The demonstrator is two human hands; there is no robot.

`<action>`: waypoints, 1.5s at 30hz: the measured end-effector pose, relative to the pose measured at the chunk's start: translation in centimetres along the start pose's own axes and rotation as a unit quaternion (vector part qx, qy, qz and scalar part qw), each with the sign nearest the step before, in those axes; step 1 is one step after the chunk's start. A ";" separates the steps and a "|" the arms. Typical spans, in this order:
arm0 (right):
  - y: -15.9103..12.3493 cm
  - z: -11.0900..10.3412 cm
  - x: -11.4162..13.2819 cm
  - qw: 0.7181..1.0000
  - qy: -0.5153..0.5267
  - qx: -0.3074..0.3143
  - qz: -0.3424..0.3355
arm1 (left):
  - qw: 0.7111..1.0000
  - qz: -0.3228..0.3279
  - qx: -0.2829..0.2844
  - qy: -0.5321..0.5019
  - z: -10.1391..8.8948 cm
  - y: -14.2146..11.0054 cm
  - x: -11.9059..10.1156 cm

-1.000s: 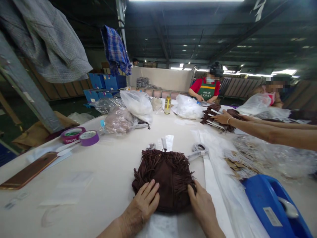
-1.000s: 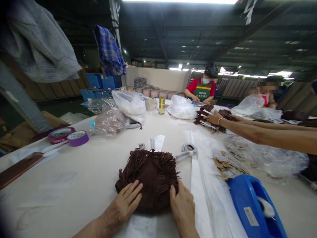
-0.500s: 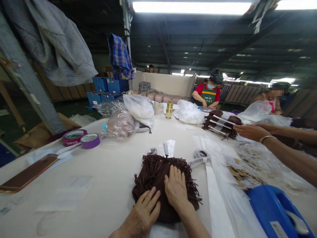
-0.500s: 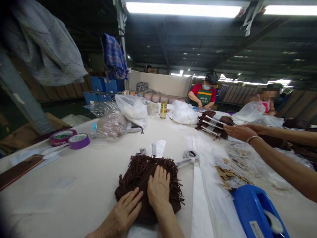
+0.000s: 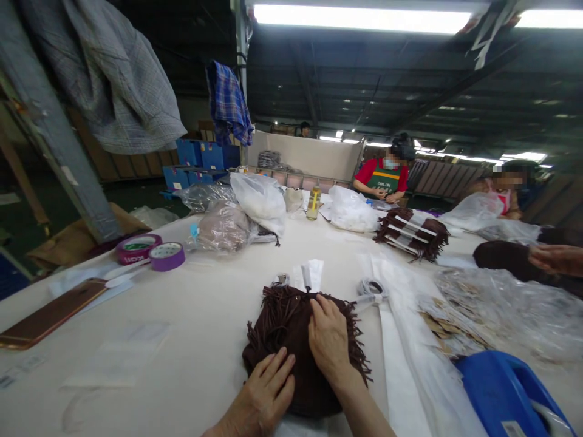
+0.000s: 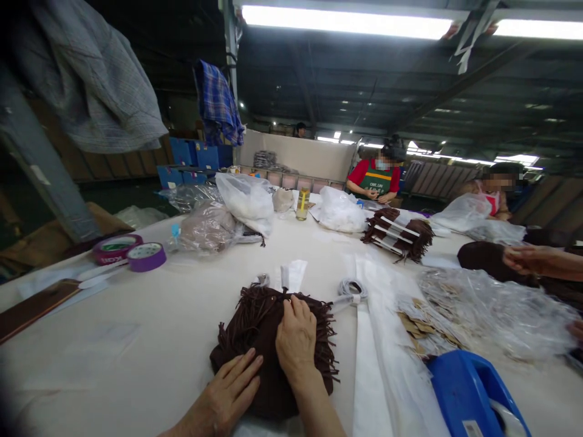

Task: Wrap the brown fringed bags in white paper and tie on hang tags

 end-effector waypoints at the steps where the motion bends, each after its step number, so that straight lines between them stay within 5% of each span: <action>1: 0.5 0.6 0.6 1.000 -0.006 0.007 -0.007 | 1.000 0.006 -0.007 0.005 0.0 0.0 0.0; 5: 1.6 1.3 -1.5 0.995 -0.047 -0.018 0.084 | 1.000 0.010 0.000 0.006 0.4 -0.2 0.0; 10: -0.1 -1.3 -4.5 0.976 -0.084 -0.082 0.185 | 0.999 -0.006 -0.041 0.001 0.9 -0.5 -0.2; 13: -2.5 -1.2 -2.0 0.994 -0.014 -0.101 0.047 | 1.000 -0.011 0.003 -0.012 0.5 -0.2 0.1; 15: -4.6 0.1 0.2 0.995 0.011 -0.064 -0.072 | 0.998 -0.025 0.036 -0.055 -0.5 0.6 0.6; 17: -6.2 1.6 1.5 0.994 -0.012 -0.018 -0.110 | 0.988 -0.070 0.081 -0.114 -1.4 1.7 1.3; 22: -7.0 3.0 1.6 0.992 -0.055 0.056 -0.096 | 0.951 -0.183 0.214 -0.127 -0.3 4.5 2.1; 27: -6.7 2.3 1.8 0.991 -0.070 0.064 -0.093 | 0.926 -0.258 0.263 -0.085 3.5 6.2 3.5; 31: -6.7 1.8 2.1 0.995 -0.057 0.039 -0.076 | 0.875 -0.395 0.277 -0.034 4.8 6.0 6.1; 34: -6.7 1.5 2.2 0.996 -0.048 0.041 -0.070 | 0.822 -0.487 0.296 -0.003 4.5 4.4 8.4; 38: -6.6 1.4 2.3 0.996 -0.045 0.038 -0.064 | 0.796 -0.529 0.290 0.038 1.7 2.1 10.8; 41: -6.7 1.5 2.3 0.996 -0.046 0.020 -0.073 | 0.812 -0.519 0.257 0.072 -1.0 1.6 10.1; 43: -6.8 1.7 2.1 0.995 -0.043 0.006 -0.086 | 0.857 -0.453 0.240 0.051 -1.8 1.7 7.7; 45: -6.9 2.1 1.8 0.994 -0.039 -0.008 -0.100 | 0.919 -0.320 0.228 -0.036 -1.7 1.9 4.6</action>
Point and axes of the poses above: each hand's wrist, its own y-axis towards the middle knuckle, its own z-axis out of the palm, x = y × z, the point moved 3 cm from there along y, towards the middle knuckle, and after that the axes turned 5 degrees about -x, right-handed, at the moved point
